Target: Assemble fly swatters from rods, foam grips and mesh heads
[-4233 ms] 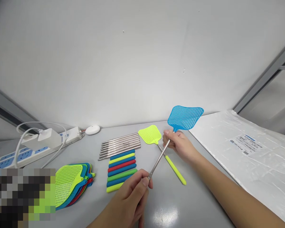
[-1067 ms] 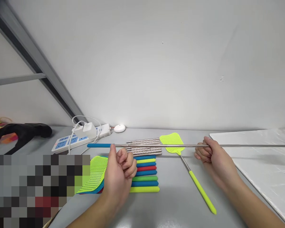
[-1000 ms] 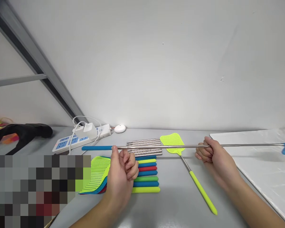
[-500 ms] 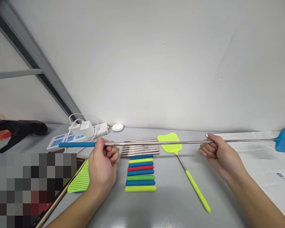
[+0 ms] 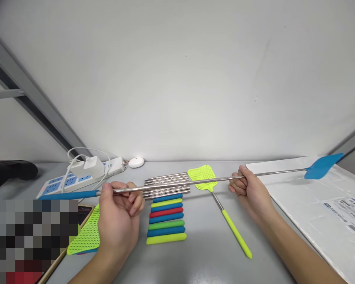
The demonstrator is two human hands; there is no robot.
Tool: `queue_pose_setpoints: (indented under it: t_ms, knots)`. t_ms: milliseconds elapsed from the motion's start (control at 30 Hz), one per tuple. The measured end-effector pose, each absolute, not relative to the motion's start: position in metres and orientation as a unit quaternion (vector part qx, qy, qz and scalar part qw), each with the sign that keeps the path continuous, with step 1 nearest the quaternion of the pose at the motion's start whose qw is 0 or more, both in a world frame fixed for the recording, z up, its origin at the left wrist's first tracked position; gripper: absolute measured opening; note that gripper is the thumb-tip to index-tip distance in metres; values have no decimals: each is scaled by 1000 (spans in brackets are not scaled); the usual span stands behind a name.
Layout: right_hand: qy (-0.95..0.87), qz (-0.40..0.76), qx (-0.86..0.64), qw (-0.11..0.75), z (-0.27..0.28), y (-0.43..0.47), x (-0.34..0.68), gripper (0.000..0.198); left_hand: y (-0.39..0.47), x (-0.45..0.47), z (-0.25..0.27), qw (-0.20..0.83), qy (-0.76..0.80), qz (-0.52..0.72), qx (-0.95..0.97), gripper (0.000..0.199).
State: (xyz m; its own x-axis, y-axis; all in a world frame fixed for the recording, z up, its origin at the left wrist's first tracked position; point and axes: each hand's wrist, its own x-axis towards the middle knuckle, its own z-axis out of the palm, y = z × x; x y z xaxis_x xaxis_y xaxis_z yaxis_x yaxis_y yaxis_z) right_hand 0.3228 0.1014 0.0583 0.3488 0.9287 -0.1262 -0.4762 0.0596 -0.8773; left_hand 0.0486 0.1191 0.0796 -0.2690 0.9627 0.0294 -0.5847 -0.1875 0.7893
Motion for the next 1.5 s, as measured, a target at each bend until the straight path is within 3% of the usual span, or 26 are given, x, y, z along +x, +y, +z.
queue_pose_setpoints:
  t_ms: [300, 567, 867, 1233, 1500]
  knots:
    - [-283, 507, -439, 686, 62, 95, 315, 48, 118, 48, 78, 479, 392, 715, 326, 44]
    - [-319, 604, -399, 612, 48, 73, 261, 51, 80, 71, 55, 543, 411, 626, 380, 52]
    - [-319, 591, -407, 619, 50, 68, 254, 51, 75, 74, 53, 551, 407, 610, 399, 56]
    - [-408, 562, -441, 568, 43, 62, 251, 53, 81, 74, 54, 577, 431, 543, 431, 56]
    - [-264, 521, -427, 690, 50, 89, 289, 52, 105, 57, 67, 566, 434, 637, 292, 45]
